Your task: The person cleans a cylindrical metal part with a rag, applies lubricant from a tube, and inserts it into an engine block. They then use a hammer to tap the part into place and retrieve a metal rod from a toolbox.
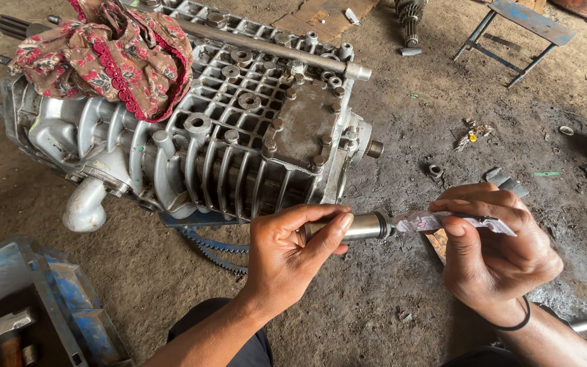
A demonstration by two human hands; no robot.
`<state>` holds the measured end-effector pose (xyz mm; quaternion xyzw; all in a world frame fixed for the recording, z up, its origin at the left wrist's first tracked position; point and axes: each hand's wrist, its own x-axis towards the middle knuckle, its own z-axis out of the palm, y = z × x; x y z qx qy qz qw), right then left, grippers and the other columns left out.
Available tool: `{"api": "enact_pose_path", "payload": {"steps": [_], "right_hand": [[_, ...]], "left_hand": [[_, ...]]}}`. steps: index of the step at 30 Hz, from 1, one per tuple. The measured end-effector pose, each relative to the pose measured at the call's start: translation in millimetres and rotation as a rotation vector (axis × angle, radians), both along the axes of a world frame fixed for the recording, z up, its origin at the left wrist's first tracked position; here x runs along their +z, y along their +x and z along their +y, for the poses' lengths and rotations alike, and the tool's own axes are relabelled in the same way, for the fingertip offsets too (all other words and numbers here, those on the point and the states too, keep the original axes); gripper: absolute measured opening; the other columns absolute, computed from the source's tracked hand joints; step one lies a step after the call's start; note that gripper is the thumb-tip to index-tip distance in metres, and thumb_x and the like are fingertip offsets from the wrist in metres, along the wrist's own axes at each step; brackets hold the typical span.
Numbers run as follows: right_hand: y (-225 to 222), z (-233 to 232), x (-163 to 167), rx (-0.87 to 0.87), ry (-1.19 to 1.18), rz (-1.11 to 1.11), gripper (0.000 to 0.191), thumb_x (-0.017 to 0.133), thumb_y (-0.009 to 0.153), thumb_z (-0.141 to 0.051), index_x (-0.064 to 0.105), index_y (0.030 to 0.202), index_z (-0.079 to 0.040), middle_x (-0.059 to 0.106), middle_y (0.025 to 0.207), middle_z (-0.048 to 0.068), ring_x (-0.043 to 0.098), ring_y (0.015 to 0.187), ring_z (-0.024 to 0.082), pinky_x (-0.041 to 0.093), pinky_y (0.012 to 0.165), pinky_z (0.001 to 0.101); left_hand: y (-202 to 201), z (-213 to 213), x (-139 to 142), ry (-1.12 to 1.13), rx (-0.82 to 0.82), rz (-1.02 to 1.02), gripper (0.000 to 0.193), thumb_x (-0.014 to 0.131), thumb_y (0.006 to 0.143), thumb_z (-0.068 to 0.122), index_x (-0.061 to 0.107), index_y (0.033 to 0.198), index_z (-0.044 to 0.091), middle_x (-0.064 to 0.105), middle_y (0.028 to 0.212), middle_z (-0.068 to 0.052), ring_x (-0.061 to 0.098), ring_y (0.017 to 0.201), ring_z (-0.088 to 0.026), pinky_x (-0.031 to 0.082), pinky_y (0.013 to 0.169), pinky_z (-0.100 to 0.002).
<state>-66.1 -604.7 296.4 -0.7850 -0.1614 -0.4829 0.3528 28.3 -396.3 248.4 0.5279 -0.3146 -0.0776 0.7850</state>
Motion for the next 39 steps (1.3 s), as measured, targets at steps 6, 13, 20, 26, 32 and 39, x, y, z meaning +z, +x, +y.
{"api": "enact_pose_path", "payload": {"steps": [6, 13, 20, 26, 32, 39], "right_hand": [[1, -4, -3, 0.005, -0.078, -0.014, 0.017, 0.07, 0.111, -0.007, 0.059, 0.115, 0.005, 0.071, 0.097, 0.017, 0.075, 0.089, 0.026, 0.063, 0.08, 0.0337], [-4, -8, -7, 0.002, -0.102, -0.002, 0.018, 0.069, 0.114, -0.008, 0.058, 0.115, 0.005, 0.071, 0.099, 0.017, 0.075, 0.089, 0.025, 0.062, 0.079, 0.0327], [-6, -7, -9, -0.003, -0.093, -0.024, 0.02, 0.069, 0.119, -0.009, 0.056, 0.118, 0.007, 0.07, 0.097, 0.017, 0.076, 0.089, 0.027, 0.059, 0.077, 0.033], [-8, -12, -10, -0.014, -0.125, -0.014, 0.028, 0.067, 0.121, -0.015, 0.052, 0.118, 0.009, 0.069, 0.098, 0.017, 0.075, 0.091, 0.026, 0.058, 0.077, 0.0315], [-12, -19, -19, -0.026, -0.116, -0.015, 0.032, 0.067, 0.121, -0.017, 0.057, 0.106, 0.009, 0.07, 0.099, 0.017, 0.073, 0.091, 0.027, 0.058, 0.077, 0.0302], [-14, -28, -22, 0.008, -0.134, -0.006, 0.03, 0.068, 0.121, -0.016, 0.058, 0.106, 0.008, 0.068, 0.099, 0.017, 0.072, 0.091, 0.028, 0.059, 0.076, 0.0287]], "left_hand": [[-1, -1, 2, -0.005, 0.019, 0.01, 0.021, 0.072, 0.097, 0.013, 0.075, 0.112, -0.002, 0.079, 0.096, -0.016, 0.08, 0.083, -0.019, 0.065, 0.066, -0.029], [-1, -1, 4, -0.009, 0.013, 0.056, 0.023, 0.071, 0.098, 0.015, 0.075, 0.111, -0.004, 0.077, 0.089, -0.014, 0.078, 0.076, -0.015, 0.064, 0.062, -0.027], [-1, -3, 6, -0.028, 0.018, 0.106, 0.024, 0.071, 0.098, 0.015, 0.075, 0.107, -0.007, 0.075, 0.084, -0.012, 0.076, 0.071, -0.013, 0.064, 0.057, -0.024], [-1, -5, 5, -0.072, -0.013, 0.156, 0.027, 0.07, 0.098, 0.017, 0.074, 0.108, -0.007, 0.073, 0.083, -0.012, 0.075, 0.07, -0.013, 0.062, 0.056, -0.024], [1, -4, 5, -0.088, -0.031, 0.21, 0.029, 0.069, 0.098, 0.019, 0.073, 0.109, -0.008, 0.072, 0.084, -0.012, 0.075, 0.07, -0.014, 0.066, 0.054, -0.023], [4, -4, 3, -0.119, -0.056, 0.215, 0.031, 0.069, 0.1, 0.02, 0.072, 0.111, -0.009, 0.072, 0.084, -0.014, 0.075, 0.069, -0.016, 0.066, 0.055, -0.025]]}}
